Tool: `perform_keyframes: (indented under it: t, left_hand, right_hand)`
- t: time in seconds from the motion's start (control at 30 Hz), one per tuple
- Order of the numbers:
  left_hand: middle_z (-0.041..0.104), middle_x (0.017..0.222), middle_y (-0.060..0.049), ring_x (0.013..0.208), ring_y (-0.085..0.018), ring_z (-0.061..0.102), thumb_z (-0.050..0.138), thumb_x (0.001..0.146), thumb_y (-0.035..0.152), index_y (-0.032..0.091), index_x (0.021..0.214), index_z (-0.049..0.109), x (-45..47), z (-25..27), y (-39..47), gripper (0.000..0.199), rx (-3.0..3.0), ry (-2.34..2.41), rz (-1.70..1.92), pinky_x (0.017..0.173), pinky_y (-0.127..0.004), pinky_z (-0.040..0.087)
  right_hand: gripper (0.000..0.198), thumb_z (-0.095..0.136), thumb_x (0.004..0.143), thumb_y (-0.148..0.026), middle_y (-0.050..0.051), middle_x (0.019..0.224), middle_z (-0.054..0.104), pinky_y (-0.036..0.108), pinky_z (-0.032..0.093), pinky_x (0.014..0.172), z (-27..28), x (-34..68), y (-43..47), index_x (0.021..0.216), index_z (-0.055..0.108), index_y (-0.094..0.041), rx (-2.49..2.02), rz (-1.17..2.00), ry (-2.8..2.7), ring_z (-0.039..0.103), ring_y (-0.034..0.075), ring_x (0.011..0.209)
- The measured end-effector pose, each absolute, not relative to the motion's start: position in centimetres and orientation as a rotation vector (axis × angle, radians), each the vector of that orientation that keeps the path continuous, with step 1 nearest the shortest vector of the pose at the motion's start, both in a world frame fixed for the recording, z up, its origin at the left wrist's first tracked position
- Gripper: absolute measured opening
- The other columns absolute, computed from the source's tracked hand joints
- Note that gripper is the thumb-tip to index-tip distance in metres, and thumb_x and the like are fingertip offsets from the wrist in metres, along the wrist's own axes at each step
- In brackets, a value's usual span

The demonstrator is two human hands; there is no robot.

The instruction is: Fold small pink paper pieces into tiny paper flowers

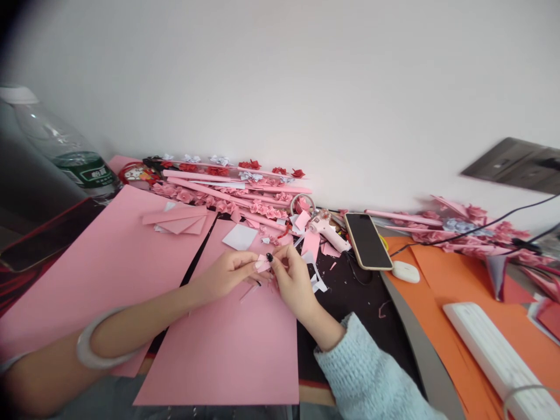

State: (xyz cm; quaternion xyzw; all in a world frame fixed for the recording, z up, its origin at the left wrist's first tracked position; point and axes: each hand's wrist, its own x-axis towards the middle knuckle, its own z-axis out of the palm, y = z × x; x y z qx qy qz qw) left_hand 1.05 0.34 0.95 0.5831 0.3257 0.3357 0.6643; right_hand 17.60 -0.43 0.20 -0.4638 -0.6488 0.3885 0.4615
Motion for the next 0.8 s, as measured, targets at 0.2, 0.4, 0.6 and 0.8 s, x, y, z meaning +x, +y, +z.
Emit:
perform_keyframes:
  t: [0.2, 0.4, 0.6, 0.8]
  left_hand:
    - [0.069, 0.087, -0.009, 0.086, -0.022, 0.067, 0.05, 0.085, 0.036, 0.011, 0.093, 0.063, 1.07, 1.05, 0.28, 0.029, 1.308, 0.705, 0.754, 0.079, -0.034, 0.053]
    - [0.069, 0.088, -0.009, 0.086, -0.021, 0.066, 0.05, 0.085, 0.035, 0.011, 0.093, 0.063, 1.07, 1.33, 0.24, 0.029, 1.325, 0.69, 0.743, 0.079, -0.033, 0.052]
    - [0.065, 0.073, -0.004, 0.075, -0.016, 0.063, 0.053, 0.083, 0.03, 0.012, 0.073, 0.061, 1.07, 1.72, 0.12, 0.023, 1.427, 0.785, 0.767, 0.07, -0.025, 0.049]
    - [0.064, 0.07, -0.002, 0.071, -0.014, 0.064, 0.054, 0.082, 0.027, 0.012, 0.07, 0.059, 1.13, 1.5, 0.21, 0.019, 1.409, 0.805, 0.769, 0.068, -0.024, 0.05]
  right_hand:
    - [0.011, 0.047, 0.086, -0.018, 0.001, 0.077, 0.05, 0.025, 0.04, 0.057, 0.49, 17.59, -0.59, 0.075, 0.045, -0.019, -1.156, 0.853, -1.638, 0.048, 0.013, 0.064]
    - [0.011, 0.046, 0.085, -0.016, 0.002, 0.079, 0.051, 0.026, 0.04, 0.056, 0.49, 17.53, -0.72, 0.076, 0.045, -0.02, -1.158, 0.811, -1.655, 0.049, 0.013, 0.064]
    - [0.014, 0.046, 0.084, -0.015, 0.001, 0.076, 0.049, 0.024, 0.038, 0.052, 0.62, 17.32, -0.96, 0.073, 0.042, -0.02, -1.142, 0.802, -1.69, 0.047, 0.012, 0.06]
    - [0.013, 0.048, 0.084, -0.017, 0.002, 0.077, 0.051, 0.025, 0.04, 0.053, 0.44, 17.34, -1.06, 0.073, 0.043, -0.02, -1.158, 0.837, -1.705, 0.048, 0.012, 0.062]
